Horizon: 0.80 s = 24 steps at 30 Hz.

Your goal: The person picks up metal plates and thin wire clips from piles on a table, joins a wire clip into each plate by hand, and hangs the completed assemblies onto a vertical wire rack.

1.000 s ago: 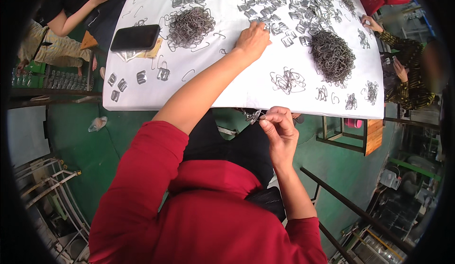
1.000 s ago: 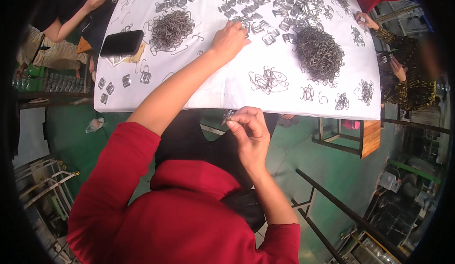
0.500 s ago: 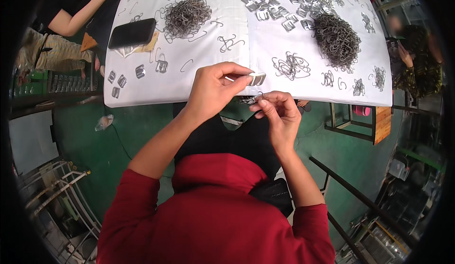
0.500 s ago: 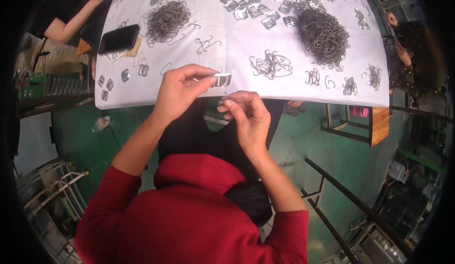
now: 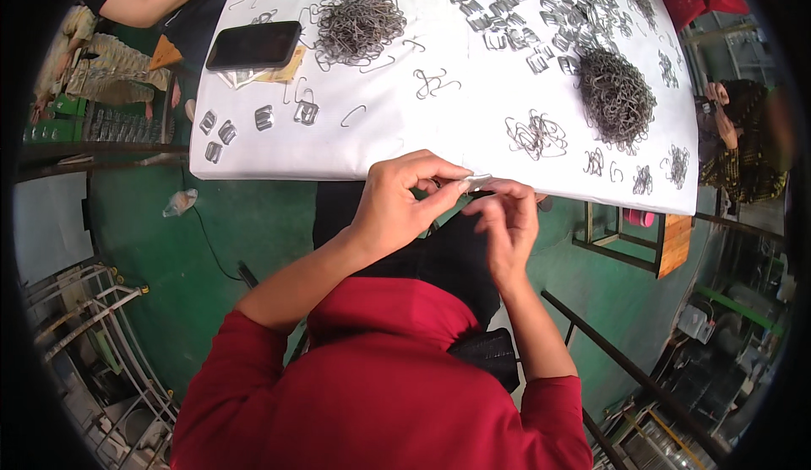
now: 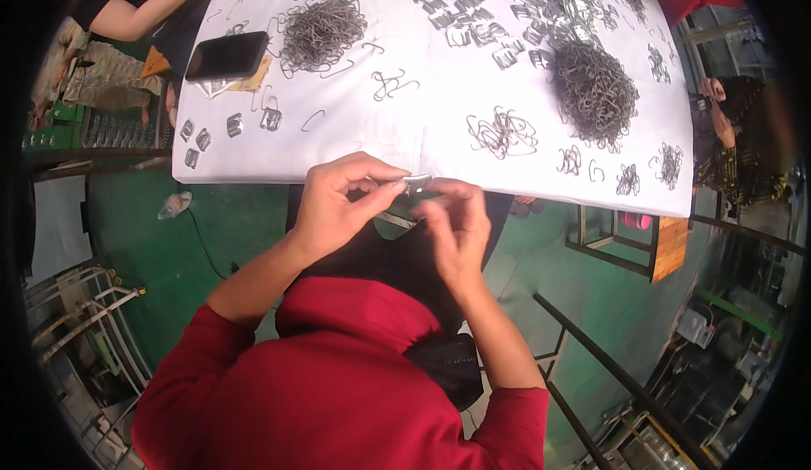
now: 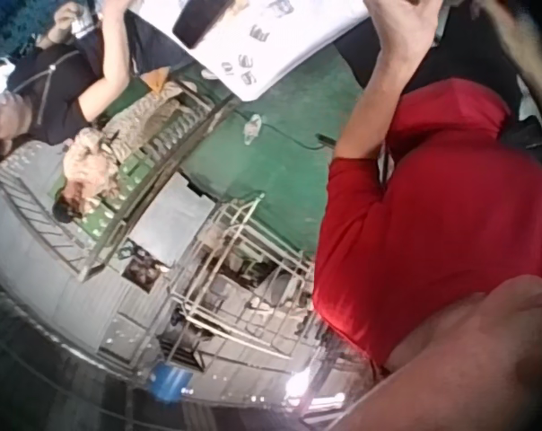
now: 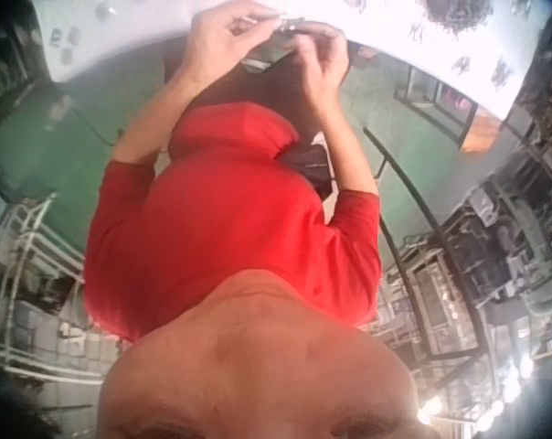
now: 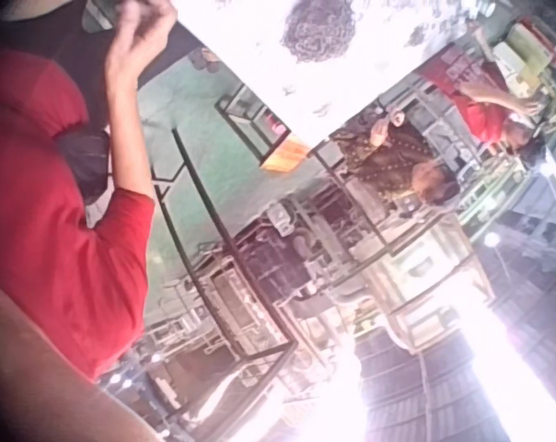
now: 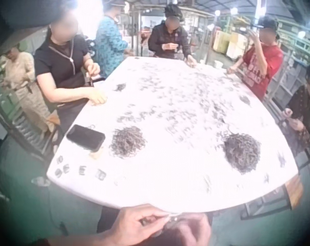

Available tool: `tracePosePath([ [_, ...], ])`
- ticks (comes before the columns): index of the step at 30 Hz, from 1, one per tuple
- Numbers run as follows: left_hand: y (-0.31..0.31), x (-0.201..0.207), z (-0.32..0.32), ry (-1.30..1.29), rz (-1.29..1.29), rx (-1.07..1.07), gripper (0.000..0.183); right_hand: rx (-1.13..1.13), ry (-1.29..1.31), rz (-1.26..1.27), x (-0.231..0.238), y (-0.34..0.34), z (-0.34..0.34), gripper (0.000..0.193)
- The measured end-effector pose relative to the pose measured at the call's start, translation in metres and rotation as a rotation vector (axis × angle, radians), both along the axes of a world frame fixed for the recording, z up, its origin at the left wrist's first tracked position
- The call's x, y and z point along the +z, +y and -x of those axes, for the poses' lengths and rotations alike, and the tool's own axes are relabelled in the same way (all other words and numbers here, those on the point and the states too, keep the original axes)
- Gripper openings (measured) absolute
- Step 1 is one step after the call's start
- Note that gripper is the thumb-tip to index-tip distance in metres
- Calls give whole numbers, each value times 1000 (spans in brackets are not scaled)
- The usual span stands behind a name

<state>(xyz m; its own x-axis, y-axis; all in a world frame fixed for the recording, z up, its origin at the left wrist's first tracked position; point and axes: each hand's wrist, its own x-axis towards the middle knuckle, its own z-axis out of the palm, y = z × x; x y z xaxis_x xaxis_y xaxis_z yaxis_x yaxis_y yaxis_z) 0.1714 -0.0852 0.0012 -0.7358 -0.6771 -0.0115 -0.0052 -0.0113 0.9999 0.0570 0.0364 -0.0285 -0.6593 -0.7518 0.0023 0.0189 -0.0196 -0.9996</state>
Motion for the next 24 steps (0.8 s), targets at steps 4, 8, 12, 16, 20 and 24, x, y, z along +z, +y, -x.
tracePosePath([
  [4,-1,-4,-5,-41,31,-20,13,-14,195,-121,-7,-28,45,12],
  [8,-1,-4,-11,-10,60,-4,13,247,686,-183,-14,-105,77,8],
  [12,0,-4,-13,-18,100,-7,15,392,856,-400,-13,-166,86,11],
  [16,1,-10,-17,0,112,29,14,518,873,-844,-2,-198,68,21],
  [20,3,-8,-17,12,96,42,13,553,982,-797,-16,-203,66,27],
  [24,4,-4,-16,-6,126,45,13,462,936,-590,-7,-177,77,23],
])
